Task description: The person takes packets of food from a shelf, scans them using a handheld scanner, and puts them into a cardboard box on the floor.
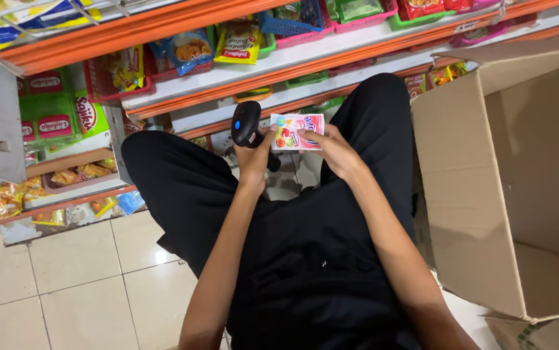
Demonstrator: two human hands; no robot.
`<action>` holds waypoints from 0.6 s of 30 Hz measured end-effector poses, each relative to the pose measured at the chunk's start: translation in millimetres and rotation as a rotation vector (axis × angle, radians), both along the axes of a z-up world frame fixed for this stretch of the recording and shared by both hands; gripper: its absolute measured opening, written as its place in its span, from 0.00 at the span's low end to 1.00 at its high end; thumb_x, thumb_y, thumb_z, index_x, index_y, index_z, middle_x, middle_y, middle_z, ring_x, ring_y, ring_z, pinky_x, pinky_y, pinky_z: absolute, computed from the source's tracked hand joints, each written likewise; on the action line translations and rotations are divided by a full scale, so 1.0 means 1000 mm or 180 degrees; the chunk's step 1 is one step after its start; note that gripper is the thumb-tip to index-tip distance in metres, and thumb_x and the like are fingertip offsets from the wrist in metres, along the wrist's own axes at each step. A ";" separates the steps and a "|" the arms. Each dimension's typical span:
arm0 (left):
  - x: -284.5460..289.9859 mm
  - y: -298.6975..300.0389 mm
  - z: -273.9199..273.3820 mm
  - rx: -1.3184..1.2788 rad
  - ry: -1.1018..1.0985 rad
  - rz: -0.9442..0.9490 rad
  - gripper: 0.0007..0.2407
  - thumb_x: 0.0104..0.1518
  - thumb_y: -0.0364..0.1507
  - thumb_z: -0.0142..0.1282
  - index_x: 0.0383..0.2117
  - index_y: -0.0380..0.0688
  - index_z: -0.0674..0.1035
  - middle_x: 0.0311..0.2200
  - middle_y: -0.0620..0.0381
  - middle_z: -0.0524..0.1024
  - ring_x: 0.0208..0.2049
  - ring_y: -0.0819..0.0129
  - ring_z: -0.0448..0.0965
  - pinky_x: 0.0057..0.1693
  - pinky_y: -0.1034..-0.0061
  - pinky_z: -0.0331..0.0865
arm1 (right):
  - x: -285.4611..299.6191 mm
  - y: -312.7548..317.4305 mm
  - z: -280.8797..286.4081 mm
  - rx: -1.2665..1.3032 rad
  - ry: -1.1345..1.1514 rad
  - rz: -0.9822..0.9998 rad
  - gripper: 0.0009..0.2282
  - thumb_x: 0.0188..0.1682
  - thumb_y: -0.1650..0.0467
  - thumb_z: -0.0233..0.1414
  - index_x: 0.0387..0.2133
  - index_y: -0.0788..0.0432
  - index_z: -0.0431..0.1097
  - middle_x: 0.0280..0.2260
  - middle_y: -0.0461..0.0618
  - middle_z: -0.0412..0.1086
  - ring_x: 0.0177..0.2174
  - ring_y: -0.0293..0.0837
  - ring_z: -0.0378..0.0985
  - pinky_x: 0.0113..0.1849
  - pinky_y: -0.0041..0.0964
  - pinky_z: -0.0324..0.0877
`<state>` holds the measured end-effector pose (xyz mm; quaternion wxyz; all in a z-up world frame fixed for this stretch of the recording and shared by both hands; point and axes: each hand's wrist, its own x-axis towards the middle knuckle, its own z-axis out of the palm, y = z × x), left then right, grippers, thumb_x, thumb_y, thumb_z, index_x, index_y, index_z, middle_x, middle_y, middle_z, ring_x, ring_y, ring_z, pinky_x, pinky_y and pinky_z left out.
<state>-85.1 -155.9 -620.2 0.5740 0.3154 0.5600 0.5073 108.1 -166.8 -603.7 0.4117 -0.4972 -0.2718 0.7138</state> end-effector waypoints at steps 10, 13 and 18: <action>-0.002 0.006 0.026 0.0096 -0.0434 -0.0125 0.17 0.50 0.25 0.68 0.46 0.38 0.76 0.37 0.57 0.79 0.32 0.74 0.76 0.38 0.77 0.71 | 0.002 0.004 -0.007 0.0028 -0.0212 -0.0120 0.13 0.50 0.68 0.57 0.44 0.65 0.74 0.40 0.49 0.77 0.42 0.37 0.78 0.47 0.34 0.71; -0.006 0.005 0.023 0.0201 -0.0430 -0.0393 0.15 0.53 0.26 0.68 0.45 0.36 0.79 0.35 0.57 0.79 0.36 0.75 0.79 0.42 0.79 0.74 | 0.002 0.000 -0.005 0.0199 -0.0308 -0.0090 0.12 0.51 0.69 0.57 0.44 0.66 0.74 0.40 0.48 0.77 0.41 0.36 0.78 0.46 0.34 0.70; -0.009 0.005 0.038 0.0591 0.0197 -0.0526 0.12 0.53 0.26 0.70 0.40 0.36 0.80 0.33 0.60 0.78 0.34 0.77 0.77 0.41 0.79 0.73 | -0.003 0.000 0.038 0.0754 -0.0500 0.0069 0.12 0.54 0.69 0.58 0.45 0.66 0.75 0.40 0.47 0.77 0.40 0.33 0.76 0.45 0.31 0.70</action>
